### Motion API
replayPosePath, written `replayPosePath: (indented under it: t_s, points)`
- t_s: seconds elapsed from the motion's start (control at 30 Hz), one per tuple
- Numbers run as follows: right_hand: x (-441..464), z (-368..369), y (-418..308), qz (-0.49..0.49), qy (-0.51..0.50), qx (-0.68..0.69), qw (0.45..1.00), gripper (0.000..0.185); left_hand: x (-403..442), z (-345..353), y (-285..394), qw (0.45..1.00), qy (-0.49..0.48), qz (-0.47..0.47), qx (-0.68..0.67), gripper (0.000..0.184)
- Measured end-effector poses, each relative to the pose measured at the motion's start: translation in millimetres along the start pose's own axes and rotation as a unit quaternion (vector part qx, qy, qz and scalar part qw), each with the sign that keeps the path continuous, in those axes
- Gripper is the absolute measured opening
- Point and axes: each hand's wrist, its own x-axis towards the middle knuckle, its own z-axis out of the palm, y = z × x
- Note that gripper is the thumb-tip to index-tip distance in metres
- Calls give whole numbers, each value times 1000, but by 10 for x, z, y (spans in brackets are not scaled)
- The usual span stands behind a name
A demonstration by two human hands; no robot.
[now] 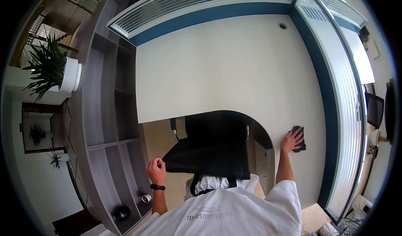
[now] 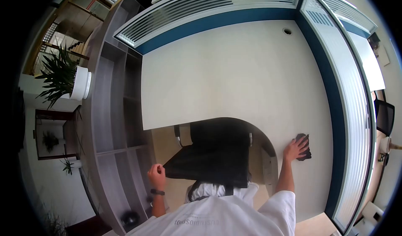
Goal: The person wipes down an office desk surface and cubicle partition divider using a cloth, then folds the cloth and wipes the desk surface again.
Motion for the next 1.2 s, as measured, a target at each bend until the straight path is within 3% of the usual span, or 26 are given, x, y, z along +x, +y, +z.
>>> replayPosePath:
  t_s: [0.13, 0.17, 0.23, 0.53, 0.6, 0.63, 0.73, 0.83, 0.93, 1.2]
  points:
    - [81, 6, -348, -41, 1, -7, 999, 59, 105, 64, -123, 999, 14, -37, -31, 4]
    - [-72, -239, -526, -39, -11, -24, 999, 59, 285, -236, -173, 999, -6, -39, -25, 4]
    - [-73, -266, -801, -47, -53, -24, 997, 61, 264, -221, -174, 1000, 2, -22, 1, 4]
    - [-351, -399, -1982, -163, -62, -29, 984, 68, 784, -483, -245, 998, 23, 35, -48, 5]
    - [-322, -542, -2141, -166, -154, -21, 974, 74, 882, -520, -228, 998, 21, 32, -50, 6]
    - [-395, -804, -2122, -166, -162, -31, 972, 74, 1023, -824, -193, 998, 10, 44, -45, 6]
    - [-282, -882, -2101, -177, -255, -24, 950, 85, 1030, -807, -182, 996, 8, 61, -59, 8]
    - [-191, -920, -2128, -208, -276, -28, 938, 93, 983, -753, -184, 995, -8, 73, -61, 9]
    - [-162, -1063, -2184, -173, -333, -49, 926, 98, 1046, -866, -109, 994, -12, 82, -70, 9]
    - [-35, -1236, -2354, -195, -323, -22, 926, 104, 1441, -758, 71, 995, 15, 87, -41, 10]
